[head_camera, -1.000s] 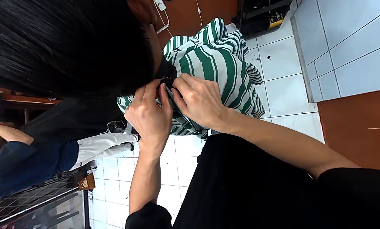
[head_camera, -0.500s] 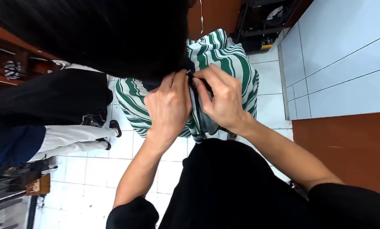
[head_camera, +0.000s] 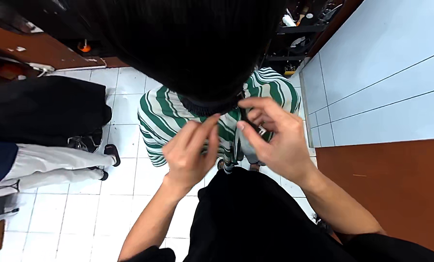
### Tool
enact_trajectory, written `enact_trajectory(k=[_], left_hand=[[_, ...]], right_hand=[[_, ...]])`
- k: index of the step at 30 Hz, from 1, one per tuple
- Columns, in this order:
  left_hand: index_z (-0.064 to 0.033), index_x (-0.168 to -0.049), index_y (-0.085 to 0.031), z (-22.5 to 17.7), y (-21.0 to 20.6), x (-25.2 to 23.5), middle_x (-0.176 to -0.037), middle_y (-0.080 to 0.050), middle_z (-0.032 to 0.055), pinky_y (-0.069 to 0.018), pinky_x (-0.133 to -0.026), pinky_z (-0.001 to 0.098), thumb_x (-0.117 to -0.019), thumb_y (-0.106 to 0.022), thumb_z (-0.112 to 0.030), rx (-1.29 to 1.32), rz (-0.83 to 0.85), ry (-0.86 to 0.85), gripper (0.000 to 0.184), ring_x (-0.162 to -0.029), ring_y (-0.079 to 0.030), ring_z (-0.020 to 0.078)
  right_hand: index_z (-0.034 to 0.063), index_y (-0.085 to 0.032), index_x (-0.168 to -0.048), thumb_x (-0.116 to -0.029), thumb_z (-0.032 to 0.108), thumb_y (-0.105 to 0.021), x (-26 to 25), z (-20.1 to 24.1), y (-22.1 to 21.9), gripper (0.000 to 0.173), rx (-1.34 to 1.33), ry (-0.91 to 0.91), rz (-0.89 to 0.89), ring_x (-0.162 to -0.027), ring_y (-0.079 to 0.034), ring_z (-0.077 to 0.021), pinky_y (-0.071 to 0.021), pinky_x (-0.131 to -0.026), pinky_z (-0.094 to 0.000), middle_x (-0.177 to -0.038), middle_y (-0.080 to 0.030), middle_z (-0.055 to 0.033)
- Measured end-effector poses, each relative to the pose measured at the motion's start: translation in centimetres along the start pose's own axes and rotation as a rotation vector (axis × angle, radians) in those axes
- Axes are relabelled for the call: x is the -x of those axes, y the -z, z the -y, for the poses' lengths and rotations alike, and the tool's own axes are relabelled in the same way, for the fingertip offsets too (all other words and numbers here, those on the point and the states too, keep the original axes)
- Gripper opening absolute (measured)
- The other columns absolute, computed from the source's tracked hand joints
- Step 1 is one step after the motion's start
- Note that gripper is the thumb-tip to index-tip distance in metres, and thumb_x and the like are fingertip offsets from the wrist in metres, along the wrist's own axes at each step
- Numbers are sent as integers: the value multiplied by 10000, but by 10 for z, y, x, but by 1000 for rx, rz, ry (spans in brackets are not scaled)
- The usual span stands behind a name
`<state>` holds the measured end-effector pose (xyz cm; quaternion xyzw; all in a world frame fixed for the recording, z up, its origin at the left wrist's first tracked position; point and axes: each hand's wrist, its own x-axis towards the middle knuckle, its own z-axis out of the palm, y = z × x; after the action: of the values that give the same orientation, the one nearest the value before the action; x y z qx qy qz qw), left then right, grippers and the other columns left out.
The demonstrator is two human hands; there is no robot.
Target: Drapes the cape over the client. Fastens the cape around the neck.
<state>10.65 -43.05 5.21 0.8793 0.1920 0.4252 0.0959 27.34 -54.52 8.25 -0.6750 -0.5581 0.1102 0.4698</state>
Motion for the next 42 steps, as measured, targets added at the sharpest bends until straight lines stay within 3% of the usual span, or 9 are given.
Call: enact_trajectory(k=[3,6,8,13,17,21,29,38,42], left_hand=[[14,-1059,-743,44,14,3,-1003,-673,190,-531,-698,275,-966,-639,-88,47,-5,-12,173,-845,-648,204],[11,-1066,-743,68,13,-6,-1104,-669,213,-540,-823,322,-967,-638,-92,113,44,-68,177,-986,-647,262],[-1,-1071,-756,77,11,-12,-1052,-682,197,-529,-819,333,-956,-652,-98,145,63,-126,183,-956,-646,267],[-13,-1028,-756,89,12,-24,-1003,-676,176,-510,-785,315,-936,-691,-124,206,113,-221,159,-910,-631,251],[-2,-942,-757,93,12,-31,-999,-689,177,-525,-775,294,-926,-695,-98,268,112,-267,115,-896,-648,239],[-4,-1012,-750,97,8,-32,-1014,-688,172,-537,-825,300,-939,-693,-122,293,117,-265,150,-951,-660,242],[-46,-975,-740,94,12,-42,-1031,-660,150,-538,-771,307,-933,-688,-187,304,249,-158,156,-900,-647,212],[-40,-849,-720,96,9,-43,-876,-711,114,-499,-722,289,-879,-666,-131,338,120,-271,110,-864,-646,204],[-21,-906,-729,100,8,-42,-881,-706,101,-475,-704,245,-884,-680,-119,405,142,-239,111,-833,-613,157]], right_hand=[[-6,-716,-1121,-937,63,-609,-3,14,-24,224,-154,21,-1,-740,-652,-44,-577,-607,-189,-949,-677,-60],[-49,-688,-1214,-880,12,-552,-9,14,-42,365,-156,75,39,-849,-681,-72,-590,-688,-199,-1027,-691,-90],[-65,-672,-1236,-853,-27,-552,-12,12,-49,403,-82,127,30,-876,-703,-99,-603,-717,-220,-1047,-718,-110],[-7,-754,-1041,-936,69,-656,-13,15,-59,162,190,157,-129,-638,-597,-68,-494,-546,-187,-846,-694,-71],[18,-791,-986,-924,91,-696,-9,12,-59,134,199,223,-188,-742,-589,-85,-495,-616,-184,-895,-658,-87],[16,-784,-977,-920,83,-702,-6,4,-55,120,116,232,-164,-863,-624,-91,-539,-682,-180,-1102,-655,-144],[-46,-747,-1014,-908,27,-702,-11,8,-61,136,12,162,-253,-756,-643,-43,-531,-609,-160,-966,-719,-100],[-68,-702,-1047,-888,-8,-692,-6,11,-71,171,-53,110,-256,-792,-684,-74,-603,-640,-208,-1006,-698,-113],[-81,-695,-1050,-893,-31,-678,-10,15,-73,166,-76,106,-283,-745,-688,-78,-617,-635,-221,-972,-699,-117]])
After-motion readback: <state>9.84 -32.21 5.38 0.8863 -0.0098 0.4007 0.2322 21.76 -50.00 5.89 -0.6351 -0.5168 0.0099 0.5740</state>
